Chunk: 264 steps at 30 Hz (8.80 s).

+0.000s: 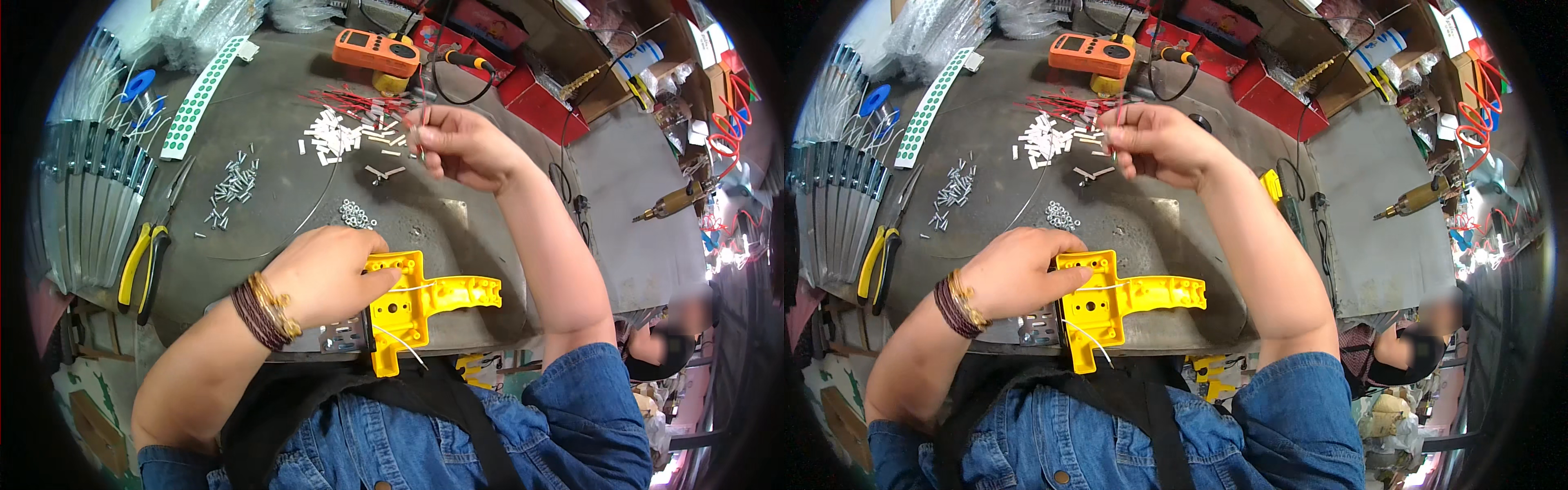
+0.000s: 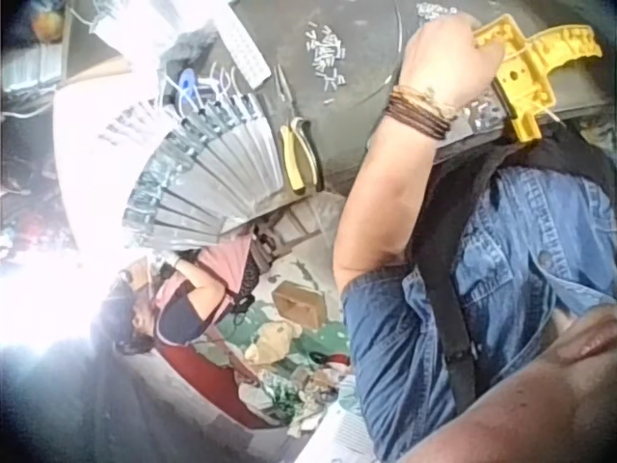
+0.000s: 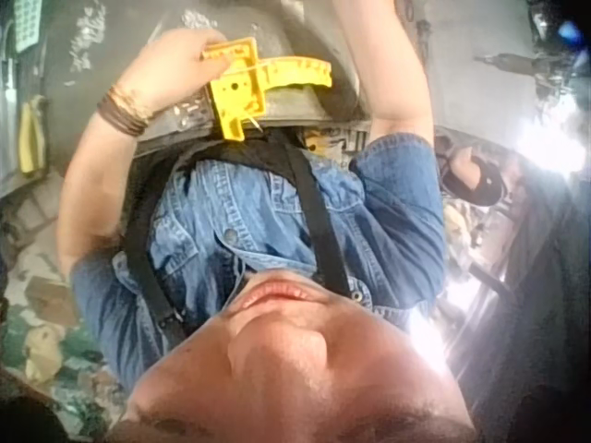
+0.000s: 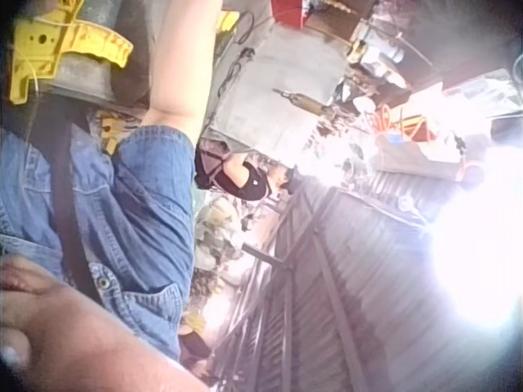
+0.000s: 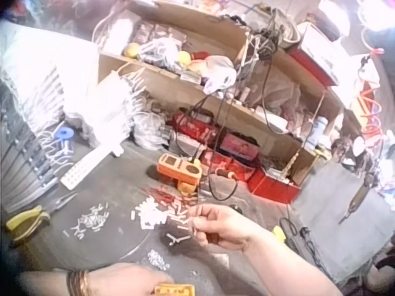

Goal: Assembling and soldering internal wiring components into a yellow power tool housing.

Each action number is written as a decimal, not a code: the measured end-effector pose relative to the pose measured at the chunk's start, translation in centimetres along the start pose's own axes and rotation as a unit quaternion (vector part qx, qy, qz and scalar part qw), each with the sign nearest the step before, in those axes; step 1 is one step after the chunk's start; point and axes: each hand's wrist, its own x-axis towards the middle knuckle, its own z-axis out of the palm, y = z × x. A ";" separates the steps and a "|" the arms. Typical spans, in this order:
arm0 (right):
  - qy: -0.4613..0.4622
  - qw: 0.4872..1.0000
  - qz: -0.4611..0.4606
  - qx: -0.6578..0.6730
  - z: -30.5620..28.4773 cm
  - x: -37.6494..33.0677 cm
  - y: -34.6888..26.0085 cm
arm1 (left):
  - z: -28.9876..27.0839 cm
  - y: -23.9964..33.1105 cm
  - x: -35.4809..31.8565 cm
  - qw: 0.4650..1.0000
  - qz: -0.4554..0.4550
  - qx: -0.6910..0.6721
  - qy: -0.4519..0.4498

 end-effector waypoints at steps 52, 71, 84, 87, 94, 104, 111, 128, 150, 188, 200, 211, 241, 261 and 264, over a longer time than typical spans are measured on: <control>-0.047 0.954 0.268 -0.128 6.4 -5.6 3.6 | -0.1 -0.4 -0.4 0.995 -0.079 -0.018 -0.057; -0.043 0.931 0.331 -0.148 7.0 -5.4 2.2 | 0.1 -0.6 -0.6 0.997 -0.062 -0.030 -0.047; -0.117 0.894 0.212 -0.378 7.5 -5.3 2.5 | -1.0 1.3 -0.8 0.994 -0.058 0.002 -0.088; -0.143 0.832 0.249 -0.475 9.1 -4.7 0.7 | -0.3 1.5 0.0 0.995 -0.057 0.041 -0.072; -0.084 0.876 0.134 -0.456 8.5 -6.0 3.3 | 0.7 1.7 0.0 0.995 -0.065 0.053 -0.047; 0.112 0.891 0.047 -0.438 6.5 -9.6 1.1 | -1.4 -0.4 -2.0 0.991 0.049 0.062 -0.107; 0.127 0.903 -0.136 -0.387 8.6 -12.1 2.6 | -0.4 -1.4 -2.2 0.996 0.064 0.028 -0.059; 0.051 0.798 -0.293 -0.524 11.3 -9.2 3.8 | -0.5 -1.2 -2.3 0.996 0.046 0.045 -0.058; 0.008 0.705 -0.313 -0.636 11.1 -7.4 5.0 | -0.7 -1.0 -2.2 0.995 0.016 0.040 -0.094; 0.085 0.945 -0.052 -0.311 10.2 -7.6 6.2 | 0.2 0.6 -3.1 0.998 -0.023 0.012 -0.058; -0.013 0.939 0.162 -0.304 7.6 -6.7 7.4 | 1.5 2.3 -1.3 0.992 -0.087 0.083 -0.037; -0.020 0.970 0.111 -0.217 7.8 -6.3 5.9 | 1.9 0.6 -0.8 0.997 -0.046 0.062 0.010; 0.220 0.791 -0.404 -0.404 3.1 -10.6 8.9 | 2.2 3.7 1.0 0.973 -0.129 -0.188 0.037; 0.324 0.705 -0.466 -0.425 6.7 -13.0 4.6 | 1.9 2.8 -1.1 0.970 -0.037 -0.122 0.209; 0.264 0.742 -0.511 -0.345 10.5 -13.3 3.8 | 1.7 2.9 -2.1 0.929 -0.037 -0.274 0.246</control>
